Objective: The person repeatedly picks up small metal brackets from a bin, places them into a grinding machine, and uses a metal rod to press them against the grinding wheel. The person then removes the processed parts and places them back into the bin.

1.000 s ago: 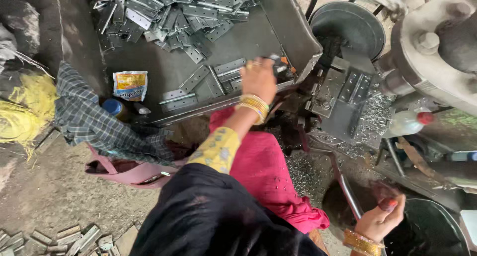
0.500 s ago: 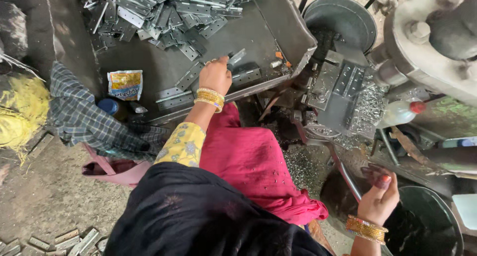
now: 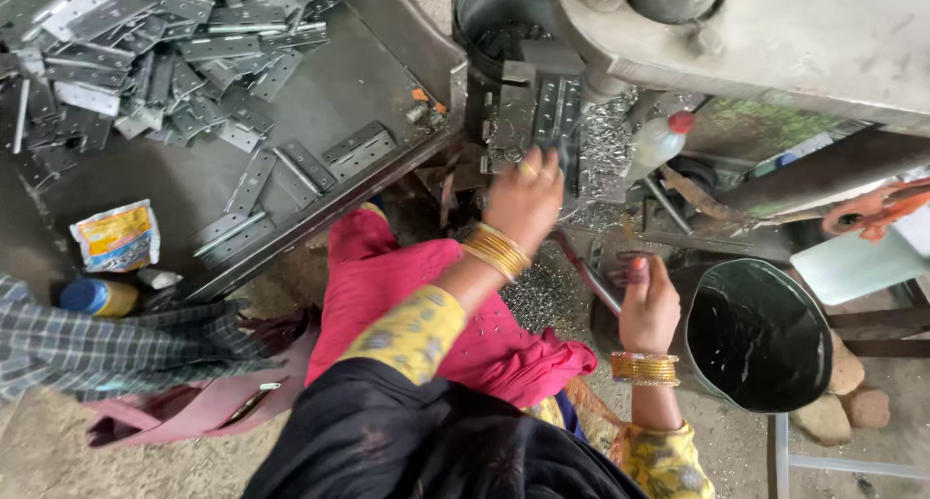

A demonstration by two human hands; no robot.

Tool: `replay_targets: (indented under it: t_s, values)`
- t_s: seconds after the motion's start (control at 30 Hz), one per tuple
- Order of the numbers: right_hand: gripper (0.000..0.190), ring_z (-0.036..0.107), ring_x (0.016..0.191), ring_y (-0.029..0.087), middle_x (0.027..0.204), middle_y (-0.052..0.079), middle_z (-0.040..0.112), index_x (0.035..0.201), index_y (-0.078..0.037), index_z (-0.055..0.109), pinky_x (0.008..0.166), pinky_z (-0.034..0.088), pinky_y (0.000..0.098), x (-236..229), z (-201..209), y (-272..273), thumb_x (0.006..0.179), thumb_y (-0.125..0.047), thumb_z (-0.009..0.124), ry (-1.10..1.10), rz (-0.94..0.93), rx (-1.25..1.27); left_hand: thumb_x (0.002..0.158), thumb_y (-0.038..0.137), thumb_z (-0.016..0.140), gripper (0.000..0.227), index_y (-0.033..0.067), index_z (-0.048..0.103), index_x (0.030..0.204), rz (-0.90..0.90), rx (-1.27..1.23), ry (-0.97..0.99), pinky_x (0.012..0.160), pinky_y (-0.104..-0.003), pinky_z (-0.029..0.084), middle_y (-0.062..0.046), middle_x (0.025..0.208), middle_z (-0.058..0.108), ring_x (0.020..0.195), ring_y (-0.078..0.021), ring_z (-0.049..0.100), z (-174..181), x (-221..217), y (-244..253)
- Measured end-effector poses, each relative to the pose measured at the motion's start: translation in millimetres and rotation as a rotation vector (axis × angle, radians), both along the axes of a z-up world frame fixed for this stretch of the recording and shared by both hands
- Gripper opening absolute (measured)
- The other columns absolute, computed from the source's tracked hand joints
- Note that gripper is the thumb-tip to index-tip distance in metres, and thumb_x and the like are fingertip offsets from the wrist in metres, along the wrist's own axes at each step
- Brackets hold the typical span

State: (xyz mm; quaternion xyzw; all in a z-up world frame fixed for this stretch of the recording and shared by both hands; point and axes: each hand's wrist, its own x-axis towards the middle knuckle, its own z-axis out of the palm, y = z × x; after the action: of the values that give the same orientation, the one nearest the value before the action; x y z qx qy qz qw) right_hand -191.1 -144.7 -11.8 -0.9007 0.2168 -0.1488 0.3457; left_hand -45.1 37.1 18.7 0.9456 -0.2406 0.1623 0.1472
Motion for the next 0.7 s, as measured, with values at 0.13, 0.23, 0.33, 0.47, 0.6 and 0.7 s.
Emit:
replay_targets:
  t_s: [0.13,0.23,0.33,0.47,0.6,0.7]
  values:
    - [0.047,0.069,0.090,0.045,0.091,0.017,0.074,0.117,-0.015,0.067,0.076,0.050,0.0547,8,2,3,0.105,-0.052,0.040,0.237,0.036,-0.140,0.084,0.018,0.053,0.048,-0.0027,0.066,0.125,-0.019,0.074,0.105,0.109,-0.054,0.032,-0.023,0.146,0.053,0.131,-0.0370,0.046,-26,-17,-32]
    - [0.056,0.067,0.093,0.048,0.091,0.021,0.073,0.126,-0.018,0.064,0.080,0.050,0.0564,13,-3,-1,0.104,-0.059,0.033,0.364,0.137,-0.194,0.099,0.016,0.048,0.037,0.0011,0.068,0.126,0.033,0.164,0.197,0.124,-0.053,0.015,-0.017,0.149,0.053,0.143,-0.0343,0.042,-32,-6,-23]
    - [0.058,0.069,0.090,0.047,0.094,0.022,0.073,0.135,-0.017,0.059,0.081,0.052,0.0556,24,-13,-9,0.105,-0.058,0.030,0.377,0.232,-0.362,0.090,0.017,0.050,0.044,0.0030,0.065,0.129,-0.002,0.429,0.277,0.125,-0.051,0.004,-0.014,0.153,0.047,0.148,-0.0303,0.034,-19,19,-18]
    - [0.061,0.070,0.099,0.045,0.094,0.020,0.076,0.127,-0.021,0.064,0.087,0.052,0.0554,24,-44,-13,0.105,-0.061,0.024,0.555,0.148,-0.166,0.105,0.020,0.042,0.038,0.0050,0.070,0.125,0.041,0.423,0.343,0.129,-0.048,0.000,-0.019,0.158,0.045,0.155,-0.0293,0.031,-9,37,-34]
    - [0.068,0.069,0.104,0.044,0.106,0.021,0.074,0.119,-0.022,0.074,0.091,0.053,0.0536,12,-93,-2,0.102,-0.065,0.024,0.673,0.061,-0.092,0.097,0.023,0.044,0.045,-0.0006,0.065,0.130,0.064,0.301,0.188,0.124,-0.049,0.000,-0.018,0.151,0.049,0.146,-0.0300,0.035,-22,37,-32]
    - [0.071,0.066,0.106,0.047,0.103,0.026,0.072,0.121,-0.015,0.072,0.092,0.050,0.0545,0,-115,-13,0.102,-0.066,0.025,0.648,0.090,-0.093,0.096,0.024,0.045,0.048,-0.0016,0.063,0.132,0.020,0.320,0.153,0.124,-0.048,0.001,-0.018,0.150,0.051,0.146,-0.0318,0.036,-37,29,-20]
